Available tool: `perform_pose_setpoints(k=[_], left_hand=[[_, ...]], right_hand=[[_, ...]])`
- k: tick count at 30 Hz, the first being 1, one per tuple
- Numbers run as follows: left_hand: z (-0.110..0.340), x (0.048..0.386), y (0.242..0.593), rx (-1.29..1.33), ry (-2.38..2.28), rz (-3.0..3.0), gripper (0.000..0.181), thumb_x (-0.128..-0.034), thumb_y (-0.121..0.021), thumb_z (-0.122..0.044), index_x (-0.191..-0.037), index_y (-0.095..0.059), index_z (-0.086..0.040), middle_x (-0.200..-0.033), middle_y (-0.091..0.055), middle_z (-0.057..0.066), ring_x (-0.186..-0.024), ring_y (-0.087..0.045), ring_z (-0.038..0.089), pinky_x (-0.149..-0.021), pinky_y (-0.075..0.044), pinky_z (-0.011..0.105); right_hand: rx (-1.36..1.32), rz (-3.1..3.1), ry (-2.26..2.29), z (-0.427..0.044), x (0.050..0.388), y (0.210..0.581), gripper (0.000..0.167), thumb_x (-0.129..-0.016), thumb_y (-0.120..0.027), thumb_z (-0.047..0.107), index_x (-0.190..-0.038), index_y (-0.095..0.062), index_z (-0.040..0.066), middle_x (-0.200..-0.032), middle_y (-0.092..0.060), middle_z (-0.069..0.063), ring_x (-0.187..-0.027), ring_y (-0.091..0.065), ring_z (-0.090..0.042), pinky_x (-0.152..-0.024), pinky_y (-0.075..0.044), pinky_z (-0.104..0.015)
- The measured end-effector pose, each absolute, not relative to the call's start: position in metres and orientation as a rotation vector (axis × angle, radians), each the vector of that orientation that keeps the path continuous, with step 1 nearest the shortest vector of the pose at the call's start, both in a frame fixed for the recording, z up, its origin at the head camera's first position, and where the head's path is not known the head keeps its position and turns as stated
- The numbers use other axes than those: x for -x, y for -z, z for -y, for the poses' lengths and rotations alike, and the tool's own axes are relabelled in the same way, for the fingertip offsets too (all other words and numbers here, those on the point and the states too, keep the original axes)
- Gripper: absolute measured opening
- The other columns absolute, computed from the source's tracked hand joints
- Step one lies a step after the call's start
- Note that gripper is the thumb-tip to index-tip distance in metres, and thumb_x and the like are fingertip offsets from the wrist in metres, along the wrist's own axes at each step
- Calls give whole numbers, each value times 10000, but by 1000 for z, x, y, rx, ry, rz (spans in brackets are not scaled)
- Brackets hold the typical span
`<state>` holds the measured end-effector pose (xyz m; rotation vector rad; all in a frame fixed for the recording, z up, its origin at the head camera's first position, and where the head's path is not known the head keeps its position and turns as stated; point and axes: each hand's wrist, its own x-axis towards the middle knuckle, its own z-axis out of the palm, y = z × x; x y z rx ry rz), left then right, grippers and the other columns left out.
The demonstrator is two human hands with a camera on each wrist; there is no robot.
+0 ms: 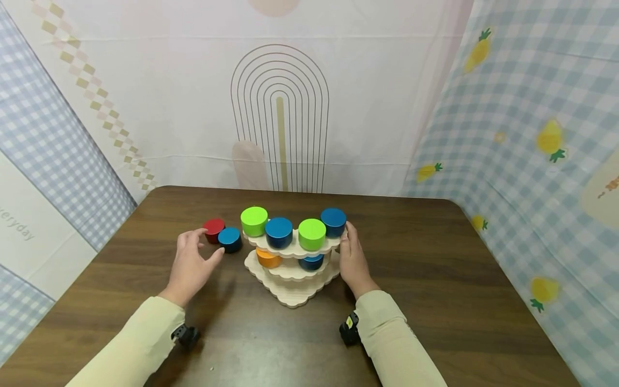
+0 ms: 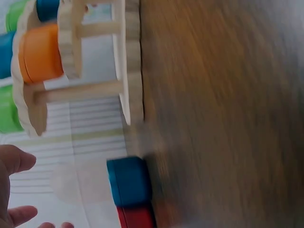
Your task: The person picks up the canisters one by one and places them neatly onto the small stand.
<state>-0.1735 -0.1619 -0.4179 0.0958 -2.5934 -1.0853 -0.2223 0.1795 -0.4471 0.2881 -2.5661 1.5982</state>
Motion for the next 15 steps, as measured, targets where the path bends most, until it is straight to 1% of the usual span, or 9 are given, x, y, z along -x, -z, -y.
perform_pose_setpoints(k=[6,15], left_hand=[[176,187,419,-16,1023,2711,697,-881,-680,-239,-1433,-344,22,-1381,-299,268,-1253,-364,423,-1051,-346,556],[195,206,416,-4,968,2817,720,-882,-677,-213,-1451,-306,26,-1418,-270,291,-1285,-303,459,-1039,-342,590]], right_hand=[[-281,2578,-1595,-180,222,447,526,-1060,-113,381,-1528,-68,145,-1584,-146,-155,-1452,-152,-361,-1118,-150,-616],[-288,2584,-1593,-180,221,447,533,-1056,-103,402,-1526,-65,152,-1587,-137,-151,-1454,-145,-358,-1119,-142,-618]])
